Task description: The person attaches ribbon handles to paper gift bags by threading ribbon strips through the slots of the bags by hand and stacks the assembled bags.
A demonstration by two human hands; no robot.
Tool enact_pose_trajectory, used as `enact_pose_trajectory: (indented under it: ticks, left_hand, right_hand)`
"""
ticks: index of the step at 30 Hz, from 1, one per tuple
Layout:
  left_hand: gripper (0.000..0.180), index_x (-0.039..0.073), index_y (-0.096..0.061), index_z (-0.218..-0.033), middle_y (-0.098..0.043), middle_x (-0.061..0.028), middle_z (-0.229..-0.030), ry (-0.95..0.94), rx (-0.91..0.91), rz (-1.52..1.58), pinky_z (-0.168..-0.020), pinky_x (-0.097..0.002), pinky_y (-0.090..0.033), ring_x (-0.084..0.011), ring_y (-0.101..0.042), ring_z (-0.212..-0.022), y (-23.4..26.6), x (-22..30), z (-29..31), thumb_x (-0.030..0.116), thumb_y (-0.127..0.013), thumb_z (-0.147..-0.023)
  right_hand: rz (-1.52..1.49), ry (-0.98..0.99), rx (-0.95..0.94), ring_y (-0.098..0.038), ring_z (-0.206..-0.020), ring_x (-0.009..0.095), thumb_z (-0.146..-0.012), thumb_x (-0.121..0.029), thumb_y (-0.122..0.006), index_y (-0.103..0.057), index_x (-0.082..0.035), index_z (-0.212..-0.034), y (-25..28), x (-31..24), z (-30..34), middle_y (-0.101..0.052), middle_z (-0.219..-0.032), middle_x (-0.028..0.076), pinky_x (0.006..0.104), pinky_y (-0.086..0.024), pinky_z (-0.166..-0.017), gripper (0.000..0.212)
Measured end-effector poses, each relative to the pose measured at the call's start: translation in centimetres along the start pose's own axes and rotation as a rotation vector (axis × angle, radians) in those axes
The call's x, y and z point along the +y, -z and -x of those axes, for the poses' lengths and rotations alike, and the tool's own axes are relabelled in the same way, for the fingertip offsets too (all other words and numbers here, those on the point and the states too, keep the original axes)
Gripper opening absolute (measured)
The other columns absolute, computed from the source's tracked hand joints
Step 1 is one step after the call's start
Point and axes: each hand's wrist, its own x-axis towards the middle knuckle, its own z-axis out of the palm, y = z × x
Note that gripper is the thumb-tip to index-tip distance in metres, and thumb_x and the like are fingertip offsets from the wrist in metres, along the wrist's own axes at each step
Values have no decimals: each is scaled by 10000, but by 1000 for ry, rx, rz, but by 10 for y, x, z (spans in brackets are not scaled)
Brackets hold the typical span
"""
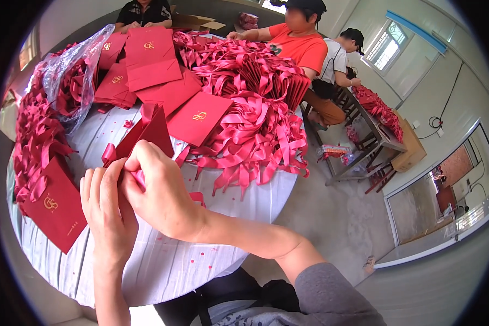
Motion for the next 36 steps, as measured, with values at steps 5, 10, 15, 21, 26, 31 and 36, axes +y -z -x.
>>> enact_pose_trajectory:
  ticks: [5,10,15,21,26,31,36]
  left_hand:
    - [295,-24,-564,-1056,-566,-150,-885,25,-11,-31,-705,-383,-413,-301,-508,-780,0,2,-2,-70,-544,-765]
    - [268,-31,-576,-1049,-576,-154,-881,79,-45,60,-706,-382,-428,-299,-512,-775,6,2,-2,-82,-519,-792]
    - [270,-33,-556,-1058,-587,-152,-920,106,-44,162,-737,-357,-451,-279,-545,-803,9,-5,0,-111,-536,-801]
    - [368,-18,-444,-1135,-542,-128,-1018,236,-92,442,-705,-292,-502,-200,-629,-842,11,-8,7,-115,-592,-812]
    - [329,4,-514,-998,-594,-112,-965,212,-64,381,-750,-376,-393,-308,-549,-857,12,-10,4,-81,-649,-710]
    - [266,55,-562,-966,-636,-45,-876,71,-143,200,-724,-343,-356,-231,-531,-796,23,-8,-5,-16,-653,-727]
    - [248,67,-575,-941,-624,-34,-833,109,-153,232,-711,-334,-359,-221,-515,-766,22,-7,-7,20,-685,-723]
  right_hand:
    - [41,90,47,-566,-715,333,-768,85,-573,-451,7,-846,5,3,-1,-519,-771,165,394,-446,-613,164]
    - [-54,34,-152,-620,-759,306,-811,60,-585,-457,9,-966,21,-1,-11,-582,-847,174,371,-486,-650,207]
    - [419,235,-185,-530,-859,293,-744,-94,-697,-583,-6,-908,28,-11,-20,-494,-874,145,398,-448,-732,218]
    - [666,323,-754,-528,-958,297,-820,-262,-592,-673,-31,-818,52,-19,-58,-566,-903,152,405,-419,-817,245]
    - [334,-126,-1173,-608,-711,215,-883,-212,-538,-651,25,-884,53,-18,-101,-649,-769,151,346,-469,-668,263]
    - [443,-149,-1194,-577,-654,140,-847,-201,-581,-660,23,-845,49,-31,-108,-624,-690,103,309,-464,-628,238]
    - [319,-261,-1090,-566,-655,104,-817,-160,-582,-657,32,-796,47,-24,-99,-615,-661,70,278,-469,-629,207]
